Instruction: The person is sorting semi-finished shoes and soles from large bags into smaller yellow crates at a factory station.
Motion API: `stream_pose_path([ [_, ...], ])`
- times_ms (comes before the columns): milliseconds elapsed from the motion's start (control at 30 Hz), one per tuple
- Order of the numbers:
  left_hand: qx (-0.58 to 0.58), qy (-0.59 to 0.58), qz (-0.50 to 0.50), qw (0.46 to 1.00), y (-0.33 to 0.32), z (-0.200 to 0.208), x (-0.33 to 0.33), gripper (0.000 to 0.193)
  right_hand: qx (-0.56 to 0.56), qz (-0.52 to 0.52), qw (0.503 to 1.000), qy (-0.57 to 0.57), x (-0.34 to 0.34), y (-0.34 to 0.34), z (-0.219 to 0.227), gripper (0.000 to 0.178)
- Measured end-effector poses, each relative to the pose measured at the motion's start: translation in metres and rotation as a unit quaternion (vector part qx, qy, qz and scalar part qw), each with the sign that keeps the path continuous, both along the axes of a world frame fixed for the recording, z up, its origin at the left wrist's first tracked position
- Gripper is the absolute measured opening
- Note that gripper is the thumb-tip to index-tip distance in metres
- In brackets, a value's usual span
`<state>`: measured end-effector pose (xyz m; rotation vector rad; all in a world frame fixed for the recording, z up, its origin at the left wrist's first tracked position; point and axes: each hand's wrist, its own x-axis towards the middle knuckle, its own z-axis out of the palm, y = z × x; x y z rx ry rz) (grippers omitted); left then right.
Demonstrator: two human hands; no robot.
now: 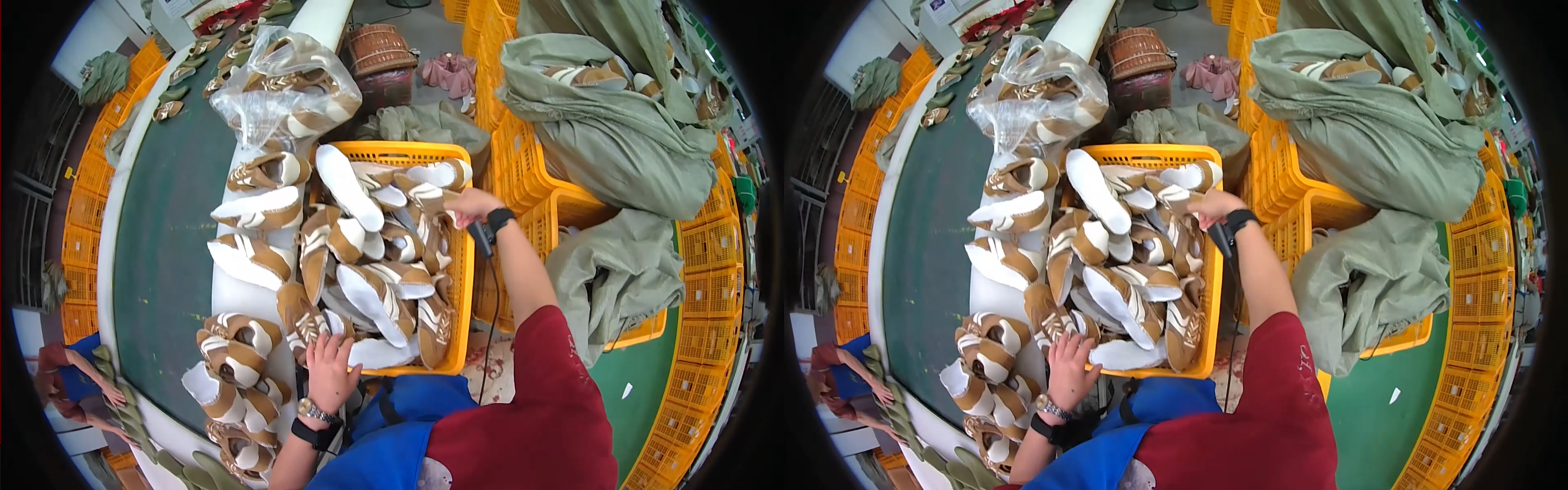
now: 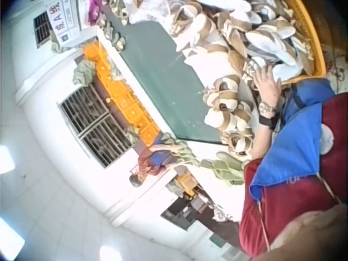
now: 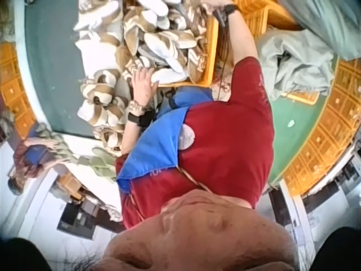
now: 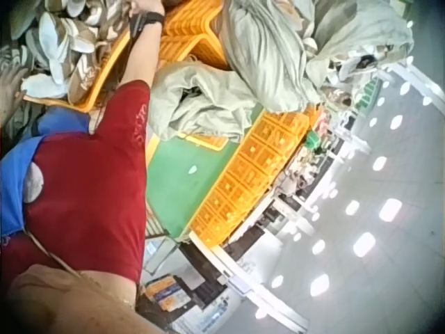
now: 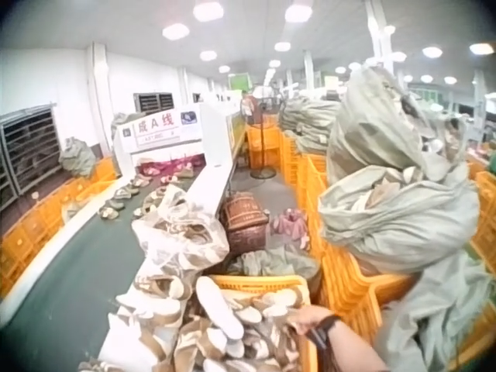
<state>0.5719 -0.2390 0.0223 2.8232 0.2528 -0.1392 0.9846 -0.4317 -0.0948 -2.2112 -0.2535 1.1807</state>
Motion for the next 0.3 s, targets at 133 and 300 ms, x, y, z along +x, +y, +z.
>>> stream_pose_path([
  [133, -0.002, 0.013, 0.023, 1.0, 0.007, 0.003, -0.001, 0.052, -0.008, -0.22, 0.893, -0.391, 0.058, 0.011, -0.008, 0.039],
  [300, -0.016, 0.053, 0.06, 0.997, 0.016, 0.008, 0.001, 0.055, -0.143, -0.054, 0.955, -0.253, 0.05, 0.034, -0.037, 0.088],
])
